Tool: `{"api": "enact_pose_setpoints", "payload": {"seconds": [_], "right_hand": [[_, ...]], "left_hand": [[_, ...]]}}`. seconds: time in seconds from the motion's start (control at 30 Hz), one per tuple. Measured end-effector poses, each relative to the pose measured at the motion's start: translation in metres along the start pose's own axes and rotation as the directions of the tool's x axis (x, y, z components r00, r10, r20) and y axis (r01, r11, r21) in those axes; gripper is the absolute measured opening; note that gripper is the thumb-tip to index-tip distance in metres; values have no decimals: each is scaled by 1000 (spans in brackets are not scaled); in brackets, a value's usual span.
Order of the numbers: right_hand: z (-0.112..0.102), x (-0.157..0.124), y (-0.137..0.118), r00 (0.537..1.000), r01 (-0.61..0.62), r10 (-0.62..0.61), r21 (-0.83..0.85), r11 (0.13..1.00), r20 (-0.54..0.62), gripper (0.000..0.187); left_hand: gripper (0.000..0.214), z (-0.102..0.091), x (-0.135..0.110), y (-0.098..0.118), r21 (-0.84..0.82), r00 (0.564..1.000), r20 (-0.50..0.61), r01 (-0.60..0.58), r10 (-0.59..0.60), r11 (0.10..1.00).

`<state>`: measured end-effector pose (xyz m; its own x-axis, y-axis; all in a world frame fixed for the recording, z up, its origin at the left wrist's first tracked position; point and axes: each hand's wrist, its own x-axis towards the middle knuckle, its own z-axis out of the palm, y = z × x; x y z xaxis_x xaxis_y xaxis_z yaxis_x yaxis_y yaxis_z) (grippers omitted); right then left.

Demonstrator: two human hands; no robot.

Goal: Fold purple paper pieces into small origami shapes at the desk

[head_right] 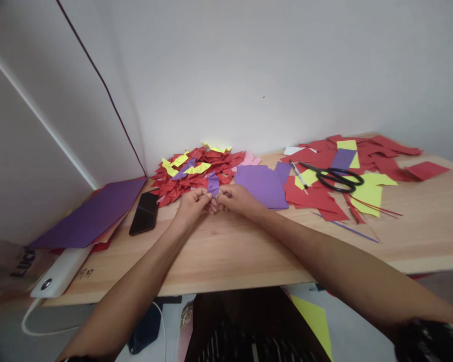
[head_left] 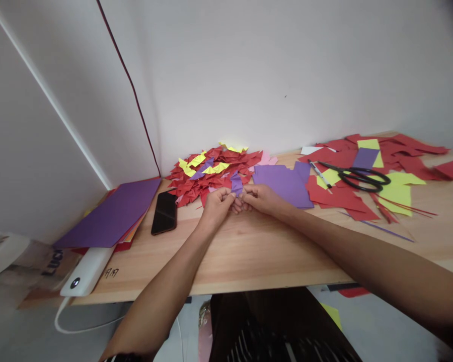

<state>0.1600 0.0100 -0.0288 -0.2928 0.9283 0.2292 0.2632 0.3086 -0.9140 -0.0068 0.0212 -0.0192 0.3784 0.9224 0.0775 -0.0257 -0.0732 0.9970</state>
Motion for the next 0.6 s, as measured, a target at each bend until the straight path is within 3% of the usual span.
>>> {"api": "enact_pose_setpoints", "payload": {"seconds": [0.27, 0.6], "right_hand": [[-6, 0, -8, 1000, 3, -3, -31, 1000, 20, 18], [-1, 0, 0, 1000, 28, -27, -25, 999, 10, 19]], "left_hand": [[16, 0, 1, 3, -75, 998, 21, 68, -67, 995], [21, 3, -1, 2, 5, 999, -29, -15, 15, 1000]]}}
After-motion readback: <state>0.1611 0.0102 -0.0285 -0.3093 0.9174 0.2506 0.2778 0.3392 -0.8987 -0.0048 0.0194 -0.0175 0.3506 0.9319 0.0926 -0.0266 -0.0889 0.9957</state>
